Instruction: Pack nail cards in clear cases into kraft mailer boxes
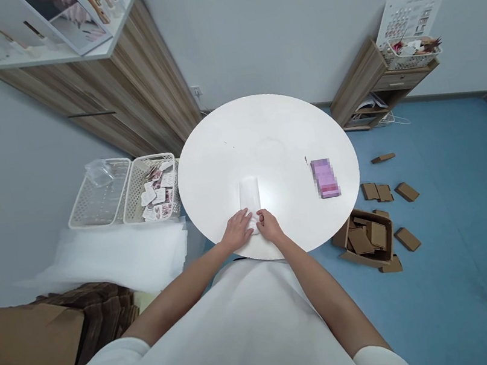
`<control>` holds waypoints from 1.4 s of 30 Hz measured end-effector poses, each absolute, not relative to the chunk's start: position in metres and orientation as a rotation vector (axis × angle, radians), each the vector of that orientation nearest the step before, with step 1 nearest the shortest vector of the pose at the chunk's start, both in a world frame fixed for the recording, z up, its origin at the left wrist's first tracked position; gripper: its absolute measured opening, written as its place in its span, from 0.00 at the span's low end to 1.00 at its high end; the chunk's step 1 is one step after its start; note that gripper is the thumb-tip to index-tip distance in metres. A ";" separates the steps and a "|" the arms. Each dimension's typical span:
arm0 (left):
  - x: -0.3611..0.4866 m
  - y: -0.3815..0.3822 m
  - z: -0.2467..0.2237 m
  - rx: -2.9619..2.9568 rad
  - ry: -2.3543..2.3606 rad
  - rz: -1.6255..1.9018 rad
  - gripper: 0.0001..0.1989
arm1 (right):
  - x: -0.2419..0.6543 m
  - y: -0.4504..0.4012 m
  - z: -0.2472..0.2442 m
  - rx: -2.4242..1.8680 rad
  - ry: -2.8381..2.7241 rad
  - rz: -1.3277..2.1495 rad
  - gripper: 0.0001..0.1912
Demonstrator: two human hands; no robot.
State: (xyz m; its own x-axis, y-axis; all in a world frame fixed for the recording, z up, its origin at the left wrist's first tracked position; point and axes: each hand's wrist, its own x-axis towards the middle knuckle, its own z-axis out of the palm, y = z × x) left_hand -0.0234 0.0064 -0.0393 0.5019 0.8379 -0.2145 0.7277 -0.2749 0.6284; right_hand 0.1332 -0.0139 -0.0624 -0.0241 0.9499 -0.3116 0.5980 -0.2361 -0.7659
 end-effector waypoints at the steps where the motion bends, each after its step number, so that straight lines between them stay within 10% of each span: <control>1: -0.024 0.006 -0.040 2.061 1.260 0.232 0.24 | 0.134 -0.016 -0.060 -1.841 -1.673 1.105 0.19; 11: -0.026 0.017 -0.036 2.090 1.191 0.177 0.25 | 0.144 -0.019 -0.056 -1.604 -2.375 0.861 0.44; 22: -0.042 0.002 -0.024 1.796 1.022 0.204 0.40 | 0.151 -0.033 -0.033 -1.557 -2.239 1.205 0.29; 27: -0.046 -0.007 -0.038 1.665 1.099 0.398 0.23 | 0.153 -0.039 -0.032 -1.666 -1.872 1.384 0.13; 31: -0.040 0.008 -0.053 1.471 1.233 0.402 0.12 | 0.150 -0.020 -0.039 -1.814 -1.494 1.602 0.20; 42: -0.027 0.018 -0.065 1.302 1.573 0.447 0.16 | 0.138 -0.006 -0.054 -2.005 -1.234 1.469 0.18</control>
